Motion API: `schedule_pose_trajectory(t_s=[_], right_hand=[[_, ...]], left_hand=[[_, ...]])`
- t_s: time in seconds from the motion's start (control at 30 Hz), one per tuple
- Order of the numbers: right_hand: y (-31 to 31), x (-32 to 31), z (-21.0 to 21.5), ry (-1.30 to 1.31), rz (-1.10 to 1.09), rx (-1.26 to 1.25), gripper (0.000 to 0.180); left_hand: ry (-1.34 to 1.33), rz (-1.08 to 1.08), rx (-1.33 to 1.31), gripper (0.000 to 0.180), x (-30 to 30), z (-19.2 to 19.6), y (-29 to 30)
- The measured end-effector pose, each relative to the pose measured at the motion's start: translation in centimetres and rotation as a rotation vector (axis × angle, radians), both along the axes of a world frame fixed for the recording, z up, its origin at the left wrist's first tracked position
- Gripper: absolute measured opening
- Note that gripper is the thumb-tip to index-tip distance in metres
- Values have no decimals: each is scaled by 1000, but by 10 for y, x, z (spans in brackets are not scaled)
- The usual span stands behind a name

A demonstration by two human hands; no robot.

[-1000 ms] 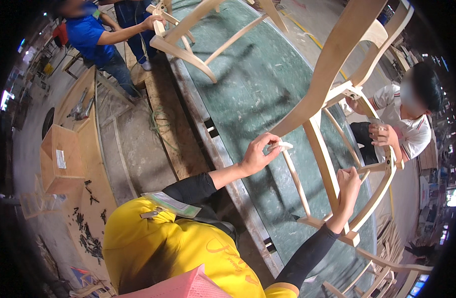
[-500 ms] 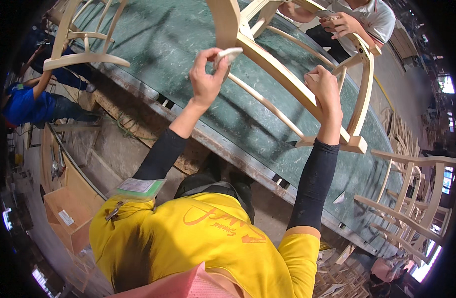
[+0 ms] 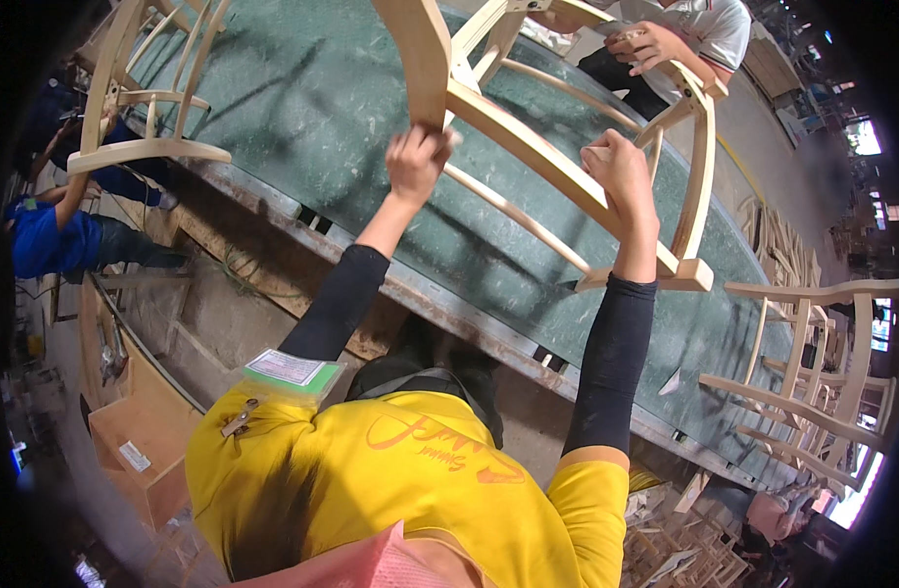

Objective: The person sands the wooden frame of a chair using a sanding block. They move the chair on the workbench, flip it over, and sand various parts including legs and crossbars.

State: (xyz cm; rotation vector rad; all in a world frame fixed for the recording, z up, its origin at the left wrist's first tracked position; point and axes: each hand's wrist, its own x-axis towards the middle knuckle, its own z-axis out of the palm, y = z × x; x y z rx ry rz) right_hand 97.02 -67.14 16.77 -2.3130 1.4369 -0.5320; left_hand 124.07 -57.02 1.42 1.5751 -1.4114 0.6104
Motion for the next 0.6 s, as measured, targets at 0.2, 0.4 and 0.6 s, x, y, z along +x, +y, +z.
schedule_pose_trajectory(t_s=[0.2, 0.4, 0.6], right_hand=[[-2, -2, -4, 4, 34, 16, 23], [3, -4, -6, 9, 39, 19, 22], [-10, -24, -17, -113, -9, 63, 22]], left_hand=[[205, -140, -269, 20, -14, 61, 8], [-19, -106, -362, 26, 6, 52, -19], [23, -116, 194, 11, -7, -33, 12]])
